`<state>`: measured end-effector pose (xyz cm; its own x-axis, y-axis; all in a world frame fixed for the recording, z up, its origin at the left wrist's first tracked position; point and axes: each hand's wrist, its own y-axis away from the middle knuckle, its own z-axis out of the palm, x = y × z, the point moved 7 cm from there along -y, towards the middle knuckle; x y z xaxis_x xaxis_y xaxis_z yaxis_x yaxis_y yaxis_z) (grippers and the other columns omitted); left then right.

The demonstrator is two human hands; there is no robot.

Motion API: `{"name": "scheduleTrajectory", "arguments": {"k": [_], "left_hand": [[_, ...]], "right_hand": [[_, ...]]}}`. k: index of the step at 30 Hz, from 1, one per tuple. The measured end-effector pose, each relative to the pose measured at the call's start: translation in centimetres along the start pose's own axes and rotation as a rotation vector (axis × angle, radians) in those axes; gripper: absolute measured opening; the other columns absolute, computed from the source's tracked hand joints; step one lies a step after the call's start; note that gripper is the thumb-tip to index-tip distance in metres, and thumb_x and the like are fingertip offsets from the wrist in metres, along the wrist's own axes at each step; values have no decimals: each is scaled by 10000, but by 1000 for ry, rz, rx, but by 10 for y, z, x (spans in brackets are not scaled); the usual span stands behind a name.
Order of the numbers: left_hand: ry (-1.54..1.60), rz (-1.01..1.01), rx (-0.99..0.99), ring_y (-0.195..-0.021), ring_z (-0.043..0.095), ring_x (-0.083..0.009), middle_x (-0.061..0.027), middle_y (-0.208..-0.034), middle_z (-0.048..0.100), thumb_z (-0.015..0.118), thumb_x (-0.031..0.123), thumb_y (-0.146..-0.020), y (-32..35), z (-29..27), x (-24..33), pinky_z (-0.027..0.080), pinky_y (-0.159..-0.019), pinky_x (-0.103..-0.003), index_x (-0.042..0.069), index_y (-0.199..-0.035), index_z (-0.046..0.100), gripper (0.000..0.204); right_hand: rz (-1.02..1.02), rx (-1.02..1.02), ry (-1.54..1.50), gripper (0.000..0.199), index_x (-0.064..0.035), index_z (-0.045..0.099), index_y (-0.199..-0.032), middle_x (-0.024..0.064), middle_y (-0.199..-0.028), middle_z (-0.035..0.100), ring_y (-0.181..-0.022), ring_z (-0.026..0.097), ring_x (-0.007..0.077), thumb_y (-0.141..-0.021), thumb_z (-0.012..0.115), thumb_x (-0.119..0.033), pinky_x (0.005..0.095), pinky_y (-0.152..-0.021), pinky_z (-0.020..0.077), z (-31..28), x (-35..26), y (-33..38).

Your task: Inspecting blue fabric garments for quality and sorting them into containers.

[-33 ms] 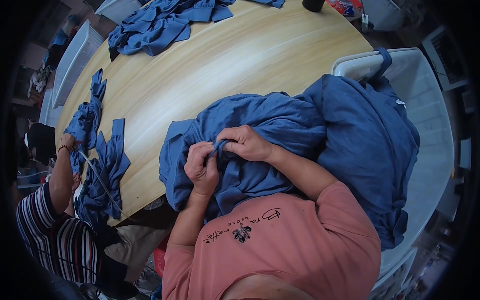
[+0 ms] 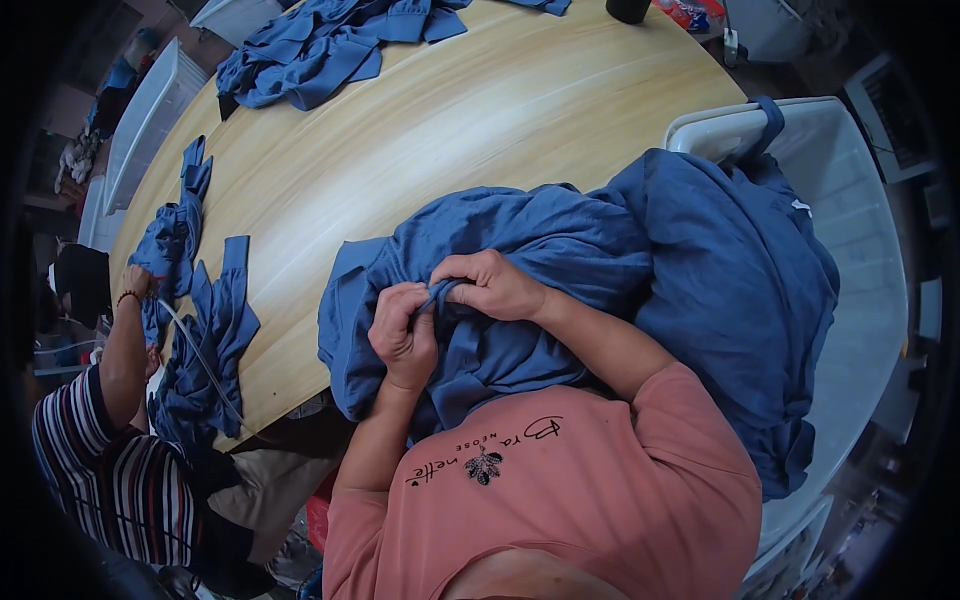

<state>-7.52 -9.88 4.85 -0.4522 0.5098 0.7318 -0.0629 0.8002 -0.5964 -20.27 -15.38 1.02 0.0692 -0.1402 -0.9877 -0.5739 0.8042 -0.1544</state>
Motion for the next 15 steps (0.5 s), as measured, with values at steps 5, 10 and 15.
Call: {"name": "scheduleTrajectory", "arguments": {"k": [5, 10, 15], "left_hand": [[-32, 95, -68, -788, 627, -286, -125, -793, 629, 631, -117, -710, 0, 5, 6, 506, -714, -332, -1, -847, 603, 182], [-108, 135, -49, -773, 622, -302, -128, -782, 622, 598, -144, -674, 3, 5, 8, 508, -703, -348, -1, -831, 595, 212], [-162, 112, -3, -763, 618, -309, -132, -768, 610, 563, -159, -636, 4, 5, 7, 506, -685, -352, -2, -826, 587, 248]], "right_hand": [[18, -91, -46, 117, 11, 632, -886, 62, -774, 637, -731, 587, 92, -770, 616, -6, 248, -651, 458, -2, -4, -2], [-108, 18, 323, 95, 14, 589, -777, 119, -687, 597, -655, 598, 239, -695, 619, -24, 318, -610, 458, 2, -21, 0], [-455, 228, 755, 141, -8, 581, -720, 96, -618, 517, -570, 517, 284, -587, 622, 13, 366, -529, 390, 17, -48, 17]]}}
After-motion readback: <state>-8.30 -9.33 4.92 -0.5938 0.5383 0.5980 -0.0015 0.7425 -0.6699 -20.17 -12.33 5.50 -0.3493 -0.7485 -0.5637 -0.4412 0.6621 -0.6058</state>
